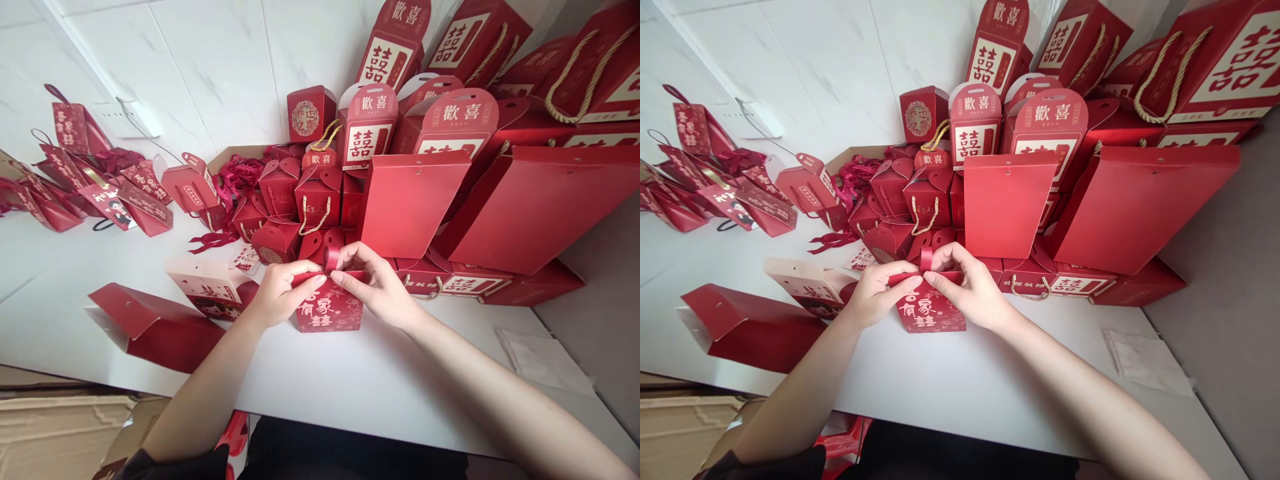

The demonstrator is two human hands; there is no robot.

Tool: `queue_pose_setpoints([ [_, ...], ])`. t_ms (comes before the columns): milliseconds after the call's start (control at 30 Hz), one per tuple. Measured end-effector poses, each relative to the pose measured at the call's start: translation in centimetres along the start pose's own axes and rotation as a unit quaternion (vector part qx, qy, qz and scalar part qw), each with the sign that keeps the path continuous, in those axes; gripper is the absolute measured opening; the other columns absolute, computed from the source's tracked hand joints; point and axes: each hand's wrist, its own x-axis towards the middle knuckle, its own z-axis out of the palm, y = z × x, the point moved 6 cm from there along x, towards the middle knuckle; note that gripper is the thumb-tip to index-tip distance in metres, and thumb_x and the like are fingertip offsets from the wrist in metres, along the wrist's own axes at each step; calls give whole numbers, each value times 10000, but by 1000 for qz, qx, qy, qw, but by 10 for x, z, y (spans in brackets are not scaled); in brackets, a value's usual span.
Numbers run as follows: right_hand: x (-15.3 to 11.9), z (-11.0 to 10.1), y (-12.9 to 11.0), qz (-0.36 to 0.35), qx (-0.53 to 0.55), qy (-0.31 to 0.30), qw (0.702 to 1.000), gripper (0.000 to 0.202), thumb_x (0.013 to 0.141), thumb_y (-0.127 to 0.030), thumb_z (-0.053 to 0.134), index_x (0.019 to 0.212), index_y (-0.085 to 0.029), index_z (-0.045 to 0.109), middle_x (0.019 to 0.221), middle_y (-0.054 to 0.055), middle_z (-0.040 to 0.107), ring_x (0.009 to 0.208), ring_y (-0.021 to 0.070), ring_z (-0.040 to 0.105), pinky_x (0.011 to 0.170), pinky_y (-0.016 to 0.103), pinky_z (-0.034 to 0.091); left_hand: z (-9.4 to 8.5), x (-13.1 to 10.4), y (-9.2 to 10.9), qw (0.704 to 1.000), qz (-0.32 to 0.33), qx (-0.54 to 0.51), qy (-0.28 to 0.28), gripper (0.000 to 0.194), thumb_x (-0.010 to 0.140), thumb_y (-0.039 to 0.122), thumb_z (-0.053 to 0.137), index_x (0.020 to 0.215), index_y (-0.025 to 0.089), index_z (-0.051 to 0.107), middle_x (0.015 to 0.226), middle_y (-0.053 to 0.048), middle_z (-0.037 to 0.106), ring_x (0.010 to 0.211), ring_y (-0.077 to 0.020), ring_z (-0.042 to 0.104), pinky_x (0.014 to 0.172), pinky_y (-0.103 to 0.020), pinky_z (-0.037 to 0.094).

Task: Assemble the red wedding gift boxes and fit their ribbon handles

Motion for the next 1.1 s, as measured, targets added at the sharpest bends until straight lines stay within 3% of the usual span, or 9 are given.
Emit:
queue_pose_setpoints([
  [233,2,6,4,30,41,-52,997,140,910,-280,656,968,-214,547,940,18,591,855,151,582,775,310,516,3,0,3,1000,16,18,20,210,919,316,614,817,138,662,699,3,613,642,-108,525,627,-211,419],
  [367,3,4,3,26,54,-38,997,171,888,-263,679,980,-217,543,937,17,595,865,153,593,784,319,534,3,0,3,999,16,23,27,203,920,313,609,832,139,668,731,-6,649,670,-119,560,649,-214,437],
  [533,3,-3,-5,-14,2,-59,998,105,914,-274,662,1005,-224,643,1041,43,641,952,180,626,881,378,541,4,0,6,999,28,13,19,179,903,301,624,848,139,679,765,-20,684,692,-138,612,670,-228,471],
  [667,2,-8,-18,-55,-31,-57,996,149,981,-294,578,1032,-241,708,1141,61,657,1057,203,642,978,410,524,6,-1,8,998,25,14,49,171,843,312,711,853,142,716,831,-39,737,758,-168,662,732,-252,508],
  [867,-3,-1,-31,-104,-94,-73,987,209,999,-283,553,1169,-259,673,1223,73,590,1153,204,602,1030,407,511,8,0,8,998,17,-1,62,212,844,342,722,796,136,743,762,-34,731,698,-155,647,677,-248,503],
  [1100,-5,0,-25,-127,-169,-29,977,229,1024,-284,500,1194,-248,649,1285,96,559,1251,221,549,1076,440,485,4,3,-5,998,-33,-10,47,218,825,354,738,860,141,758,815,-38,754,749,-169,682,694,-243,531],
])
